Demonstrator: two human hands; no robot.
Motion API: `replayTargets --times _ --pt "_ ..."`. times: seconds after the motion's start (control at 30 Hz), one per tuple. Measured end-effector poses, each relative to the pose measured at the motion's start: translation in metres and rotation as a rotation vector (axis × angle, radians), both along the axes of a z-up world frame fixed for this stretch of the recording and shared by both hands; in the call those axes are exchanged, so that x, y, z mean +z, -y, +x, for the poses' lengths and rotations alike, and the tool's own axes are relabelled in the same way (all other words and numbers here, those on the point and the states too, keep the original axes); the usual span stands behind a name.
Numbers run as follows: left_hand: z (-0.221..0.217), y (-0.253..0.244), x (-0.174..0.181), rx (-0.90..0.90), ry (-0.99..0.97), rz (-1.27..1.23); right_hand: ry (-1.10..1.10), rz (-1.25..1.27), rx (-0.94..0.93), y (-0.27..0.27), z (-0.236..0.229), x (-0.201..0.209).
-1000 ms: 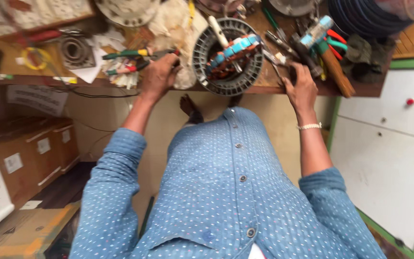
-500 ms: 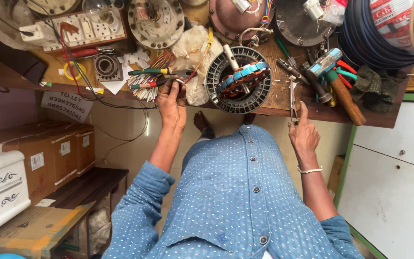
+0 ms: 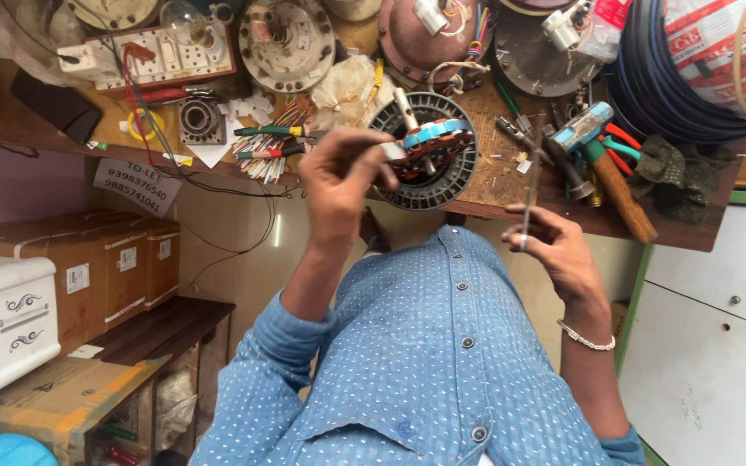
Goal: The person is repairing an electrical motor stator by hand. They repeatedly cut small white insulating strips with scissors, fold them, and insert them into the slots of the stator. They also use a screwdriver to adjust the copper windings.
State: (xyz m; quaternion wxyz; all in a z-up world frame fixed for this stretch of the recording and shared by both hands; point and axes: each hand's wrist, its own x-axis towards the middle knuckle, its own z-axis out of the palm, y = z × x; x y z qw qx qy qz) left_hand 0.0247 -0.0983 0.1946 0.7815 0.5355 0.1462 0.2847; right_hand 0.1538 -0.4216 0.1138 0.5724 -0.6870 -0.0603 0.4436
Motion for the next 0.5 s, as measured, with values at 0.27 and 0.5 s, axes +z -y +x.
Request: replayTargets --times 0.27,0.5 --pt "0.056 0.041 0.021 -0.155 -0.211 0.198 -0.154 0.128 0.391 -0.059 0.001 0.082" --pt "0.058 0.049 0.022 -0.104 -0.346 0.202 -0.168 0.156 0.447 -0.061 0.004 0.079"
